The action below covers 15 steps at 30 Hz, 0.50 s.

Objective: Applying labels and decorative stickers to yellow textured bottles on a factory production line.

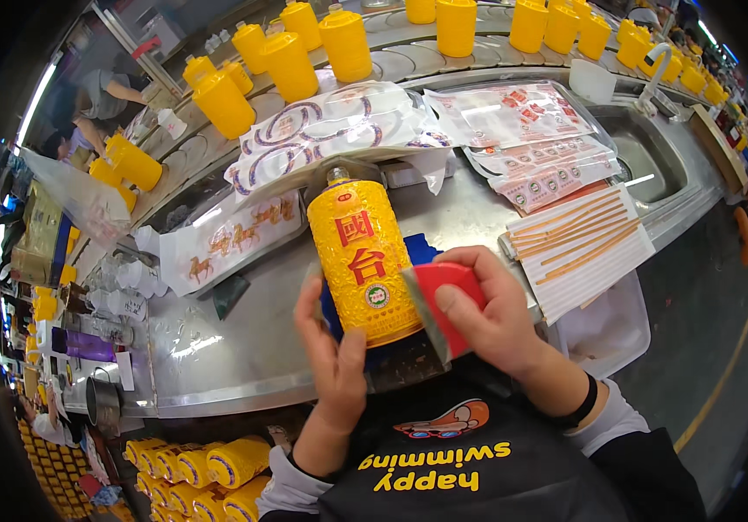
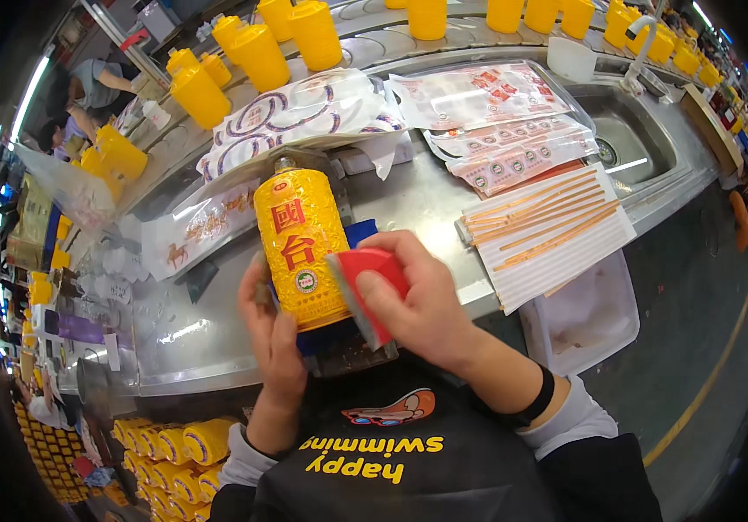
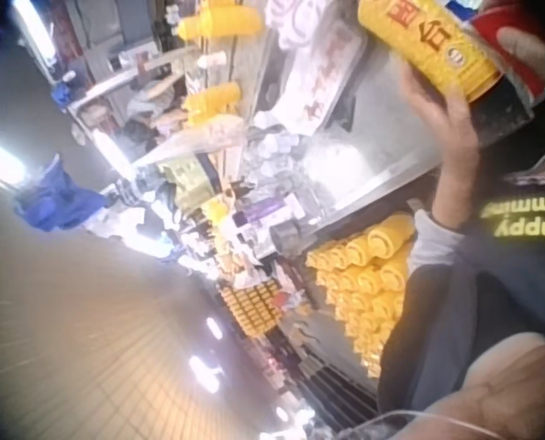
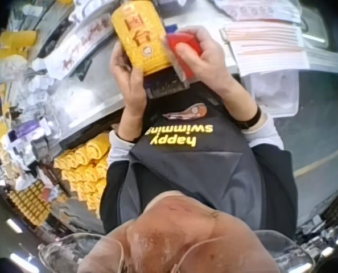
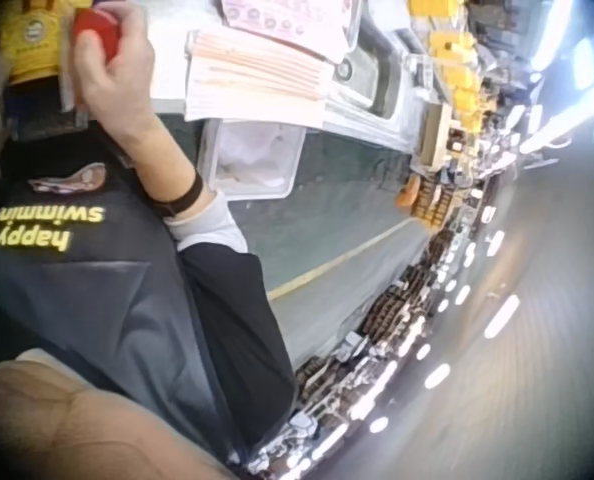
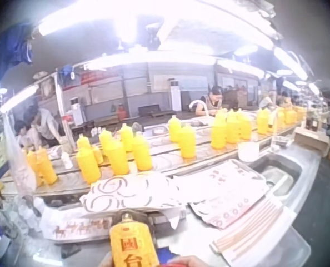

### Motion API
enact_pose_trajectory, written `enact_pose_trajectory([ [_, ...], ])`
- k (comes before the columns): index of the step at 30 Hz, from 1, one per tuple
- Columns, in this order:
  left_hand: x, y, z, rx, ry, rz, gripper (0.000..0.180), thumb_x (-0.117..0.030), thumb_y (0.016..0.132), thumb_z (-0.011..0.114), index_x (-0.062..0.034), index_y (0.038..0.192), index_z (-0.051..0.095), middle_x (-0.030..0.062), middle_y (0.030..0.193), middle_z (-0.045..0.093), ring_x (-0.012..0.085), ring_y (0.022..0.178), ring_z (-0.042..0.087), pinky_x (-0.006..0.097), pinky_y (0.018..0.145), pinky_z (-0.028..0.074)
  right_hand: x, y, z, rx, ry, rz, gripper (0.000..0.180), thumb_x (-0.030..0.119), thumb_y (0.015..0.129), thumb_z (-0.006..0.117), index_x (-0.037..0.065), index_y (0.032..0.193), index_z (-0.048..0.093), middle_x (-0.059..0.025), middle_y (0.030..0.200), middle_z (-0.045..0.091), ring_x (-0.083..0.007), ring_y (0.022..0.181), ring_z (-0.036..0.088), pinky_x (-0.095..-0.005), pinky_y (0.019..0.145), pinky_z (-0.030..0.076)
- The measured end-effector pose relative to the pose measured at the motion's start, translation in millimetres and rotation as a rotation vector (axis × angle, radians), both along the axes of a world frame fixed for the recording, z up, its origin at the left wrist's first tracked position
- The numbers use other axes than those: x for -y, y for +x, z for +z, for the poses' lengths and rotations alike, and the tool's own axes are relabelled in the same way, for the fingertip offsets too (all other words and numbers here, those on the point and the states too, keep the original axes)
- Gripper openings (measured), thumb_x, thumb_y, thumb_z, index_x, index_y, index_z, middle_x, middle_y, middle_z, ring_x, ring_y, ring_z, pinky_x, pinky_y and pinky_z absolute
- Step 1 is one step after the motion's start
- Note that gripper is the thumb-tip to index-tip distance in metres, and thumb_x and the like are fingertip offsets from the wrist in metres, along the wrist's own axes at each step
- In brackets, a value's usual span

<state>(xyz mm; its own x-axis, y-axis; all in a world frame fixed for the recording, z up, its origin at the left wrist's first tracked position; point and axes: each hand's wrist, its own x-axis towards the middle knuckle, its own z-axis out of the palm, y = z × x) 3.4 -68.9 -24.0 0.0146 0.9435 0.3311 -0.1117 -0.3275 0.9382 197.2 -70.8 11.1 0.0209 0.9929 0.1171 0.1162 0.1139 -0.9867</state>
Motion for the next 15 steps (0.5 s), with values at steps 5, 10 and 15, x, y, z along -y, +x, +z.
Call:
enact_pose_trajectory([
  [5,24.6,-3.5,-1.3,-0.824,0.643,0.28,0.039,-0.022,0.091,0.057,-0.006,0.126,0.052,0.0202,0.13,0.049,0.0358,0.133,0.038,0.057,0.115,0.009,1.0,-11.9,2.0,0.047,0.09,0.088,0.03,0.017,0.091,0.062,0.0,0.114,0.053,-0.0157,0.094,0.065,-0.0222,0.084,0.066,-0.0327,0.075,0.052],
  [10,28.7,-13.2,-13.6,-0.91,0.659,0.319,0.033,-0.019,0.095,0.051,-0.0005,0.122,0.053,0.0243,0.127,0.052,0.0443,0.131,0.04,0.061,0.113,0.01,-3.7,-6.5,-11.2,-0.014,0.014,0.131,0.029,0.018,0.091,0.061,0.0,0.113,0.053,-0.013,0.094,0.065,-0.0172,0.083,0.064,-0.0306,0.075,0.051],
  [15,27.2,-18.8,-13.1,-0.708,0.486,0.32,0.036,-0.017,0.097,0.047,0.0005,0.128,0.048,0.0236,0.135,0.047,0.0397,0.134,0.038,0.052,0.114,0.017,-3.4,-1.3,-14.0,-0.065,-0.089,0.164,0.03,0.016,0.093,0.06,0.001,0.117,0.051,-0.0049,0.104,0.058,-0.0085,0.094,0.054,-0.0249,0.084,0.046],
])
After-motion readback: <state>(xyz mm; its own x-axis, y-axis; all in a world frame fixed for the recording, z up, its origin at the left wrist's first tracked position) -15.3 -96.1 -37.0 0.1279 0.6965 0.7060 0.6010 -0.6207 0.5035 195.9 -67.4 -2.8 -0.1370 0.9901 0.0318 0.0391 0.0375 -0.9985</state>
